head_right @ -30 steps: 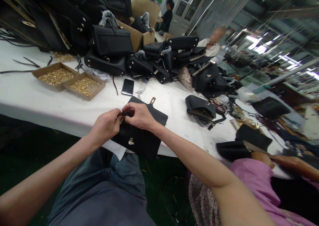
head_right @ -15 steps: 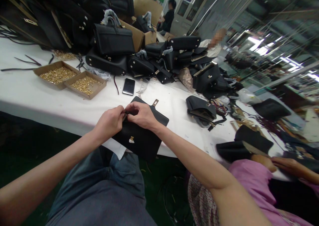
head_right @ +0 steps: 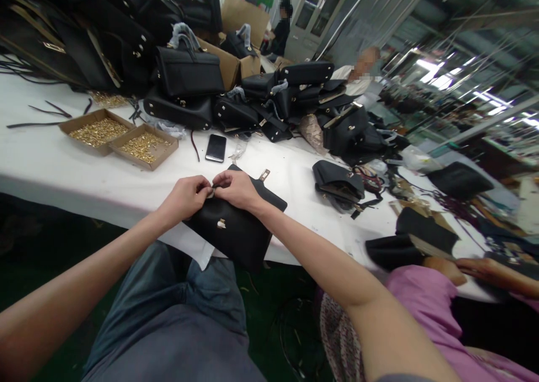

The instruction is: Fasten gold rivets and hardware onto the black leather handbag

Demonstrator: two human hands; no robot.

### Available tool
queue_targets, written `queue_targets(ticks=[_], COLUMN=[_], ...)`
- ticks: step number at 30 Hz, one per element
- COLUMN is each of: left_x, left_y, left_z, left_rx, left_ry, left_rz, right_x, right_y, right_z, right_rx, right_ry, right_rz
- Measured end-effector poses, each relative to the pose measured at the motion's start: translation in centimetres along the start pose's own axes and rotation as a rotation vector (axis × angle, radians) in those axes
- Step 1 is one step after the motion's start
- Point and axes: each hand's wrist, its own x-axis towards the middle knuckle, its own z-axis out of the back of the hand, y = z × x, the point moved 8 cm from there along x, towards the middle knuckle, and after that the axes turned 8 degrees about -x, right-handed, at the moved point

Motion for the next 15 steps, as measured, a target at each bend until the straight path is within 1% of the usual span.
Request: queue_targets(ticks=[2, 3, 5, 7, 9, 12, 13, 15], left_x=[0.7, 0.9, 1.0, 0.9, 0.6, 0.0, -0.3, -0.9], left_y=[0.5, 0.6, 0.3, -0.3, -0.9, -1.2, -1.2, -1.0], left_z=[-0.1, 0.0, 0.2, 0.8, 1.3, 1.6, 1.7, 1.9], left_rx=[-0.026, -0.02, 0.013, 0.051, 0.075, 0.056, 0.032, -0.018], left_ry=[0.061, 0.095, 0.146, 0.158, 0.168, 0.219, 0.234, 0.246], left_rz=[0.075, 0.109, 0.147, 0.15, 0.135, 0.092, 0.087, 0.096], right_x=[0.3, 0.3, 0.0, -0.4, -0.8, -1.1, -1.1, -1.0], right_y=[-0.8, -0.8, 0.0, 1.5, 2.8, 4.0, 4.3, 4.8], right_z=[0.0, 0.0, 0.0, 0.0, -0.2, -0.6, -0.7, -0.7], right_rx=[-0.002, 0.002, 0.003, -0.009, 0.003, 0.074, 0.084, 0.059], right_ry=[0.017, 0.022, 0.024, 0.046, 0.116, 0.245, 0.27, 0.278], right_rz=[-0.054, -0.056, -0.001, 0.089, 0.155, 0.19, 0.195, 0.208])
